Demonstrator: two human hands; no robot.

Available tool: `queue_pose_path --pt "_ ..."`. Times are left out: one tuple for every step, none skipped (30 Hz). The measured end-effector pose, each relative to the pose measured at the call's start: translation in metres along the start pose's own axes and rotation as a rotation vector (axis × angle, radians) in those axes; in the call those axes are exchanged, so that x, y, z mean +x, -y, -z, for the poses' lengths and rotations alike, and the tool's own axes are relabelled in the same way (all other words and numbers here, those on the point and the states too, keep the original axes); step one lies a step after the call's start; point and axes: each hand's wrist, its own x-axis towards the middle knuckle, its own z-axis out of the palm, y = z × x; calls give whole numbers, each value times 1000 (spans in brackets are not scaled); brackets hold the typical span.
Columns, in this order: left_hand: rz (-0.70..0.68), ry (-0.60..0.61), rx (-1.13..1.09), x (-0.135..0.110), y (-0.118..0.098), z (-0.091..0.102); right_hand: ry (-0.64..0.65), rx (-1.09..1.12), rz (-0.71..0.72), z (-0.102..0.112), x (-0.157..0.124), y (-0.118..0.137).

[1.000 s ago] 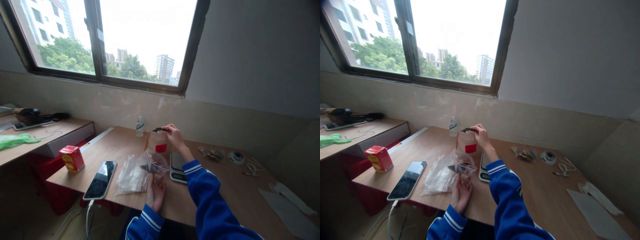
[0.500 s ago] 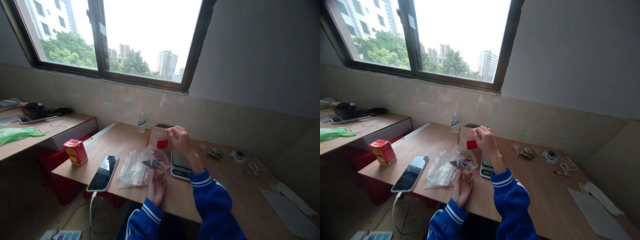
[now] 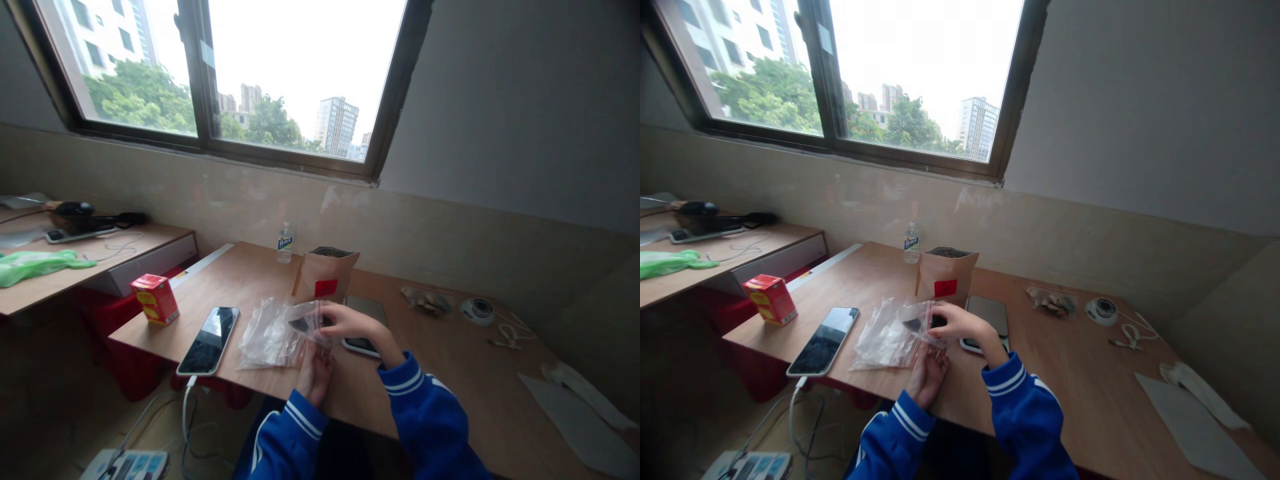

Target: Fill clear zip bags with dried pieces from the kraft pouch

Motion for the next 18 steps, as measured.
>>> queue_pose_path --pt "-4 -2 -10 1 0 1 29 -9 13 0 -1 -1" --pt "-5 1 -19 1 0 1 41 -22 21 1 -3 -3" --pt "-5 5 -27 1 0 1 36 -33 23 1 -4 -4" --pt "-3 8 -33 1 -1 1 19 -43 19 1 -4 -6" --pt "1 8 -37 1 -1 1 1 -54 10 1 -4 -8" --pt "6 2 -39 1 -2 1 -18 -70 -5 0 -4 -11" --pt "11 -3 -41 0 -3 0 -38 -92 -26 -1 -4 -13" --pt "15 -6 -44 -1 -3 -1 -59 -119 -52 -3 -3 -16" --pt "20 -4 -48 -2 -4 -2 -80 -144 -82 -4 -3 -18" --pt "24 0 -50 -3 -5 -4 -99 -164 -109 -6 -3 -21" --pt "24 4 -51 -4 -6 -6 -117 -172 -129 -7 -3 -23" --pt "21 7 -52 -6 -6 -7 -134 -160 -138 -8 -3 -26" --pt "20 8 -52 -7 -7 -9 -153 -121 -131 -8 -3 -28" --pt "18 8 -53 -8 -8 -10 -180 -56 -110 -7 -4 -30" --pt "15 7 -55 -8 -8 -11 -225 26 -81 -4 -4 -32" --pt "13 8 -57 -9 -8 -12 -287 114 -53 1 -4 -32" --pt "11 7 -57 -9 -9 -12 -354 195 -32 7 -3 -32" --pt "9 3 -55 -9 -9 -13 -414 260 -19 15 -2 -31"
